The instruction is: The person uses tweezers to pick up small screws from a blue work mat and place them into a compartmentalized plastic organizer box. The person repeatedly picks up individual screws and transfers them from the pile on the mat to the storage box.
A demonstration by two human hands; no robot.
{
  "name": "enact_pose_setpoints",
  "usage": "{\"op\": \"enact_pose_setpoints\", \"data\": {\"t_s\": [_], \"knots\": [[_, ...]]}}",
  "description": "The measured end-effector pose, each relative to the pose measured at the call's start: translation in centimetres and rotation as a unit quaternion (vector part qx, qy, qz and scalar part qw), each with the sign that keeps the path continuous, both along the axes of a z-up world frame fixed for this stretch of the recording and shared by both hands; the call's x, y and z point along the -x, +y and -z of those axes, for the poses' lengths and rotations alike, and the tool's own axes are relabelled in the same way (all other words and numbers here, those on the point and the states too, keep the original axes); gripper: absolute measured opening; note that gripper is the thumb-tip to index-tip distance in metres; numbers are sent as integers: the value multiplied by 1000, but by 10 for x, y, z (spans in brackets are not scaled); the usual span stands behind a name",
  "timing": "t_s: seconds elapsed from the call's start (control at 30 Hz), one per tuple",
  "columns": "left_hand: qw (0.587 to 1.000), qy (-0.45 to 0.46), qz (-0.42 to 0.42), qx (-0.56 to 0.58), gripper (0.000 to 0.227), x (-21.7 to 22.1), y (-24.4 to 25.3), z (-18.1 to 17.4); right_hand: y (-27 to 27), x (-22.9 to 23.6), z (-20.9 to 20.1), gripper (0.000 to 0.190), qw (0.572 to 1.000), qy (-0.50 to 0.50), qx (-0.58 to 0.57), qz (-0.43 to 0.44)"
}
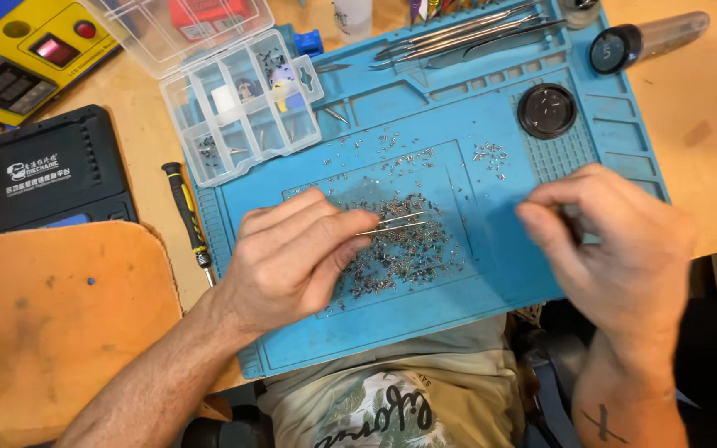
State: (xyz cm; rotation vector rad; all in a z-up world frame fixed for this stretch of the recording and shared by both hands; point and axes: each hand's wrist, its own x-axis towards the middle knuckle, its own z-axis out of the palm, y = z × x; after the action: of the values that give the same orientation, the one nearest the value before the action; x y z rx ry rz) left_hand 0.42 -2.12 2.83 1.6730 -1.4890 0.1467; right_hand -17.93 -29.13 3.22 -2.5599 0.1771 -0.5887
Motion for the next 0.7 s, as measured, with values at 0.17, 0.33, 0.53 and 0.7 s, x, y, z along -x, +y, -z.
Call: {"op": "enact_pose_setpoints", "data": {"t_s": [0.17,0.33,0.53,0.7], "knots": [[999,-29,-14,-23,12,0,-1,4,17,-25,28,15,998,-3,-39,-51],[997,-54,-32,-54,12,-3,-7,12,17,-31,38,17,998,8,-21,-53],[995,-52,-27,-82,14,-7,-11,15,15,-31,41,16,999,22,27,-40],[997,-35,-36,-62,6,-8,-12,7,15,-31,40,17,999,29,31,-33]]}}
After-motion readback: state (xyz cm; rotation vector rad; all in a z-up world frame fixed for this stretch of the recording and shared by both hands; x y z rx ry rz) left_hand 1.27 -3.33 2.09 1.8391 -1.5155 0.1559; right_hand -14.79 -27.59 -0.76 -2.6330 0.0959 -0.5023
